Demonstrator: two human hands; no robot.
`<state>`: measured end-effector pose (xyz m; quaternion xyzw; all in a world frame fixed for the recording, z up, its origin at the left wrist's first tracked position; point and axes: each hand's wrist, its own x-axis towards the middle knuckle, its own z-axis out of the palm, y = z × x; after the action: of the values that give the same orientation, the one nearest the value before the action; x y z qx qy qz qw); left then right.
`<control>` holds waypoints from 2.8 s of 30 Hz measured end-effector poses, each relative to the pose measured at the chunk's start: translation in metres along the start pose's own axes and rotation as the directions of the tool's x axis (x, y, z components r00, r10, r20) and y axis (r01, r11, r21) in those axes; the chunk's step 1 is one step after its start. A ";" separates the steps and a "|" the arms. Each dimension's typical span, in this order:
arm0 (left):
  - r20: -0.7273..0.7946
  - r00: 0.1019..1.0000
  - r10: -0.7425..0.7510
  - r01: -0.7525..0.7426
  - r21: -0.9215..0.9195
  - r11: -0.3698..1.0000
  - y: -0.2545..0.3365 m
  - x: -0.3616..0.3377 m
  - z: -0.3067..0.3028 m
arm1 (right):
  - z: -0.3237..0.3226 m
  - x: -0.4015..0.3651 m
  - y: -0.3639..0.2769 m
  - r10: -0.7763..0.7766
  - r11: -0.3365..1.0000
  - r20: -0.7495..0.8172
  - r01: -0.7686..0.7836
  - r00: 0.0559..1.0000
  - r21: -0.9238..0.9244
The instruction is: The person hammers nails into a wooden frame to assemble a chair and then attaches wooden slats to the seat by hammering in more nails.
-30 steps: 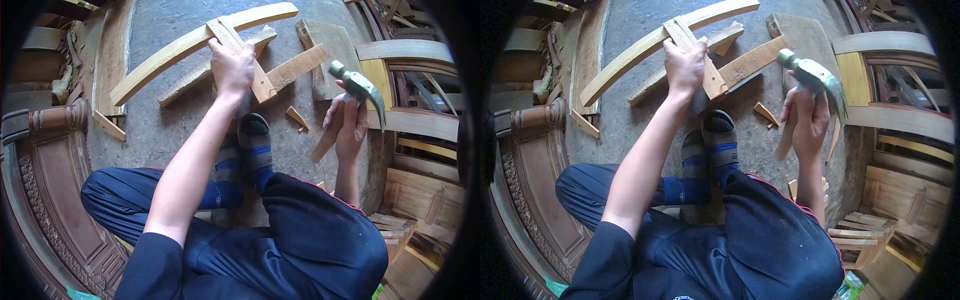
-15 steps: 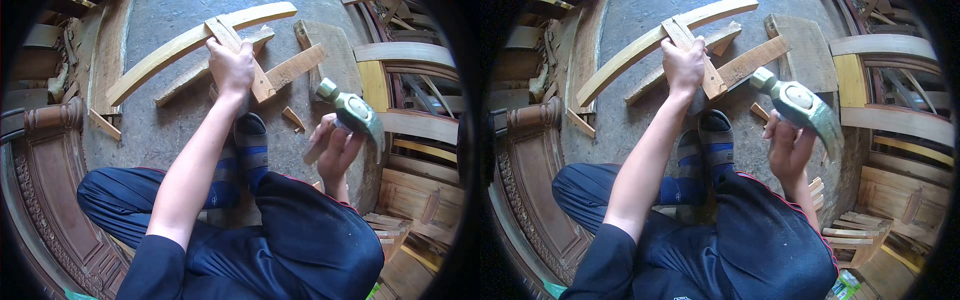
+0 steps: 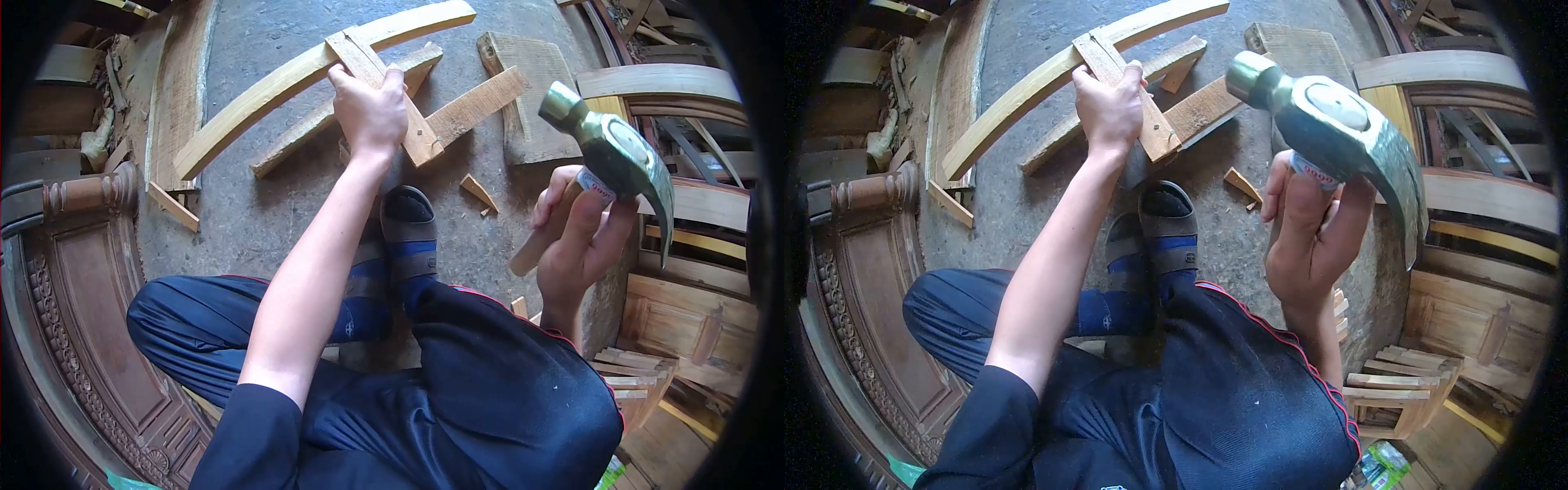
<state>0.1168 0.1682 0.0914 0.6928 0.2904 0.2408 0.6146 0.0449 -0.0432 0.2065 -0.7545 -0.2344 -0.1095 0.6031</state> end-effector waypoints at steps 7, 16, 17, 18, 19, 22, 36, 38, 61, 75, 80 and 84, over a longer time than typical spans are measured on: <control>-0.003 1.000 0.007 -0.007 -0.032 0.999 -0.004 0.000 0.000 | 0.006 0.000 0.007 0.271 0.809 0.287 -0.056 0.919 -0.586; -0.016 1.000 0.016 -0.016 -0.040 0.999 -0.006 0.002 0.002 | -0.002 0.030 -0.040 0.129 0.987 -0.135 -0.114 0.982 0.114; -0.017 1.000 0.020 -0.020 -0.042 0.999 -0.006 0.002 0.002 | -0.007 0.017 -0.013 0.131 0.982 -0.084 -0.118 0.988 0.149; -0.020 1.000 0.009 -0.010 -0.041 0.999 -0.006 0.003 0.002 | -0.005 0.007 0.005 0.067 0.997 0.025 -0.066 0.997 -0.039; -0.022 1.000 -0.002 0.001 -0.041 0.999 -0.007 0.004 0.002 | -0.002 -0.004 0.024 0.002 0.977 0.134 0.026 0.991 -0.210; -0.024 1.000 -0.001 0.000 -0.039 0.999 -0.003 0.003 0.003 | 0.006 -0.003 0.014 0.147 0.851 0.284 0.026 0.948 -0.525; -0.063 0.997 0.052 -0.051 0.016 0.999 -0.019 0.008 0.007 | 0.014 0.000 0.035 0.073 0.760 0.378 0.194 0.923 -0.620; -0.088 0.991 0.105 -0.102 0.032 0.994 -0.025 0.008 0.010 | 0.013 0.004 0.024 0.107 0.811 0.331 0.110 0.938 -0.574; -0.094 0.995 0.029 -0.030 -0.006 1.000 -0.014 0.006 0.007 | 0.010 0.029 -0.033 0.203 0.979 -0.189 -0.200 0.961 0.035; -0.076 0.997 -0.005 0.003 -0.016 1.000 -0.003 0.000 0.005 | -0.009 0.020 -0.024 0.233 0.972 -0.155 -0.230 0.960 0.041; -0.095 0.995 0.017 -0.020 -0.028 0.999 -0.012 0.002 0.008 | 0.015 -0.012 0.046 -0.132 0.765 0.275 0.274 0.952 -0.583; -0.113 0.993 0.042 -0.045 -0.026 0.999 -0.013 0.004 0.009 | 0.013 0.005 0.024 0.222 0.747 0.263 0.009 0.939 -0.665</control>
<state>0.1243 0.1651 0.0774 0.6755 0.3058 0.2968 0.6017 0.0600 -0.0337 0.1847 -0.9374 -0.2331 -0.0238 0.2577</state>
